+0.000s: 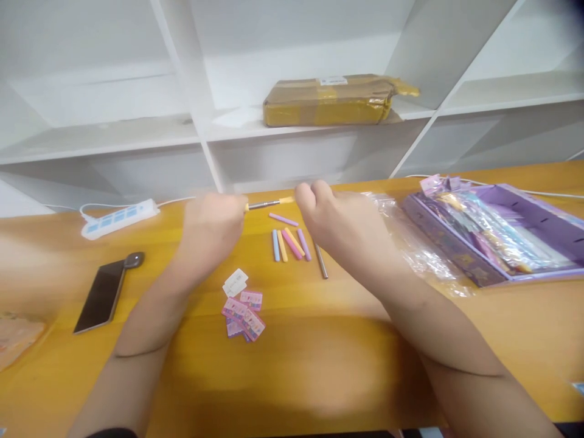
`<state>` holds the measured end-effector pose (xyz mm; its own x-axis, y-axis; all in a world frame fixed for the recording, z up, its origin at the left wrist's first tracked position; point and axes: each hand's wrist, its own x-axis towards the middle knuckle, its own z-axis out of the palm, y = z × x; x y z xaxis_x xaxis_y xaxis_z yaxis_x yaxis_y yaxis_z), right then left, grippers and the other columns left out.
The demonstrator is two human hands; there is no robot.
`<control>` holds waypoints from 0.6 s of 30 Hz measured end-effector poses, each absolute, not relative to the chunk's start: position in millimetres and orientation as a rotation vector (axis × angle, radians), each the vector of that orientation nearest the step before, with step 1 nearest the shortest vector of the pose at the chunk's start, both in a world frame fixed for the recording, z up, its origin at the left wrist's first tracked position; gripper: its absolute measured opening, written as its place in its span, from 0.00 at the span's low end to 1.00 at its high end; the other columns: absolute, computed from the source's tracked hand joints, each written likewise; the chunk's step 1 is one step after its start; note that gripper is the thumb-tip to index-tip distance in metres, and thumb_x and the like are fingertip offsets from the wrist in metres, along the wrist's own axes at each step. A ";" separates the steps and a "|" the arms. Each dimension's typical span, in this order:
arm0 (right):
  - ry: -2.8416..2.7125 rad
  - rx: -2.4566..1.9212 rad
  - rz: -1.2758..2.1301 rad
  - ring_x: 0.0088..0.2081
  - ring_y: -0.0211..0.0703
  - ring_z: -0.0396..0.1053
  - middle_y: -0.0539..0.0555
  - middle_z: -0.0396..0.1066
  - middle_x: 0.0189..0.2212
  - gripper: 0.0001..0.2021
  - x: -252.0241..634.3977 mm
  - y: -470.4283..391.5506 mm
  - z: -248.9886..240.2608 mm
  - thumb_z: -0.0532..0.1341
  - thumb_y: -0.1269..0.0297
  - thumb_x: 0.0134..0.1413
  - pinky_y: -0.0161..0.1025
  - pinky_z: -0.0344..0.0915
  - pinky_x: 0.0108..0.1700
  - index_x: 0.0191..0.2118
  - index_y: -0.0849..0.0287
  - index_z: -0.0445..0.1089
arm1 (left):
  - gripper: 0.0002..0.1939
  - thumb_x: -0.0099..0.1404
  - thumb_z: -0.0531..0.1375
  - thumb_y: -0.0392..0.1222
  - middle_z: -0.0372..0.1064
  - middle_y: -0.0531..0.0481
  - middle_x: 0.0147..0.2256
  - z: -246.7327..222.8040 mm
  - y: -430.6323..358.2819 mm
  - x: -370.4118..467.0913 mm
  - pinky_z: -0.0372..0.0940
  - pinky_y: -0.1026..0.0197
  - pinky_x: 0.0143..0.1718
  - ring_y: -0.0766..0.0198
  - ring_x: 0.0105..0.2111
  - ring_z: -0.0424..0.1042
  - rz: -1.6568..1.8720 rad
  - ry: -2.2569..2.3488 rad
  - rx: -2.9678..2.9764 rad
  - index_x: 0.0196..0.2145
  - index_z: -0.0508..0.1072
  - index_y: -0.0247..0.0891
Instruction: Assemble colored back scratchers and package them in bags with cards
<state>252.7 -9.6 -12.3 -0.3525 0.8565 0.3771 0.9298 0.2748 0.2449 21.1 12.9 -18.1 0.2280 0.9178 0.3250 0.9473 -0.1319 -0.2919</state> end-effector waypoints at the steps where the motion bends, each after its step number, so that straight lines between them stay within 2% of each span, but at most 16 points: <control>1: -2.374 -1.666 -0.655 0.25 0.37 0.32 0.54 0.64 0.32 0.18 249.6 -10.0 -14.7 0.45 0.82 0.67 0.39 0.40 0.31 0.46 0.60 0.69 | 0.14 0.70 0.53 0.32 0.66 0.43 0.24 -19.3 12.3 20.8 0.45 0.50 0.29 0.54 0.24 0.63 -0.101 -1.703 -2.069 0.29 0.73 0.41; 5: -2.332 -1.651 -0.751 0.25 0.36 0.30 0.53 0.63 0.32 0.16 247.0 -8.7 -19.0 0.50 0.83 0.60 0.39 0.39 0.29 0.44 0.60 0.69 | 0.15 0.69 0.53 0.30 0.65 0.43 0.24 -17.0 9.2 19.8 0.44 0.50 0.29 0.56 0.24 0.61 -0.132 -1.697 -2.036 0.29 0.73 0.41; 10: -2.320 -1.673 -0.782 0.24 0.37 0.30 0.53 0.63 0.31 0.17 245.8 -8.1 -20.1 0.46 0.82 0.66 0.39 0.39 0.28 0.43 0.59 0.69 | 0.16 0.69 0.52 0.28 0.64 0.44 0.24 -19.3 7.6 23.8 0.43 0.52 0.28 0.57 0.23 0.60 -0.156 -1.672 -2.028 0.29 0.73 0.40; 14: -2.399 -1.727 -0.771 0.24 0.37 0.30 0.53 0.64 0.30 0.17 245.1 -12.3 -18.6 0.47 0.83 0.64 0.39 0.39 0.27 0.44 0.60 0.69 | 0.16 0.70 0.53 0.28 0.62 0.46 0.22 -23.1 10.4 20.6 0.41 0.52 0.28 0.58 0.22 0.58 -0.169 -1.534 -2.104 0.28 0.72 0.40; 16: -2.441 -1.755 -0.730 0.24 0.38 0.29 0.53 0.64 0.30 0.17 247.3 -16.9 -16.3 0.47 0.82 0.65 0.38 0.39 0.27 0.45 0.60 0.70 | 0.16 0.76 0.54 0.32 0.63 0.47 0.23 -20.3 9.0 18.5 0.41 0.53 0.28 0.58 0.23 0.60 -0.159 -1.462 -2.216 0.30 0.71 0.40; 18: -2.460 -1.779 -0.689 0.24 0.38 0.29 0.52 0.64 0.29 0.16 252.5 -22.0 -14.2 0.48 0.81 0.67 0.39 0.39 0.27 0.45 0.60 0.70 | 0.14 0.81 0.58 0.41 0.68 0.48 0.27 -15.1 4.2 18.0 0.45 0.54 0.29 0.58 0.26 0.65 -0.190 -1.402 -2.359 0.34 0.72 0.40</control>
<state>252.5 -22.0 -14.2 -0.3469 0.8966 0.2754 0.9091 0.2493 0.3336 18.0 4.2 -15.1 0.4907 0.8150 0.3080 0.8676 -0.4246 -0.2587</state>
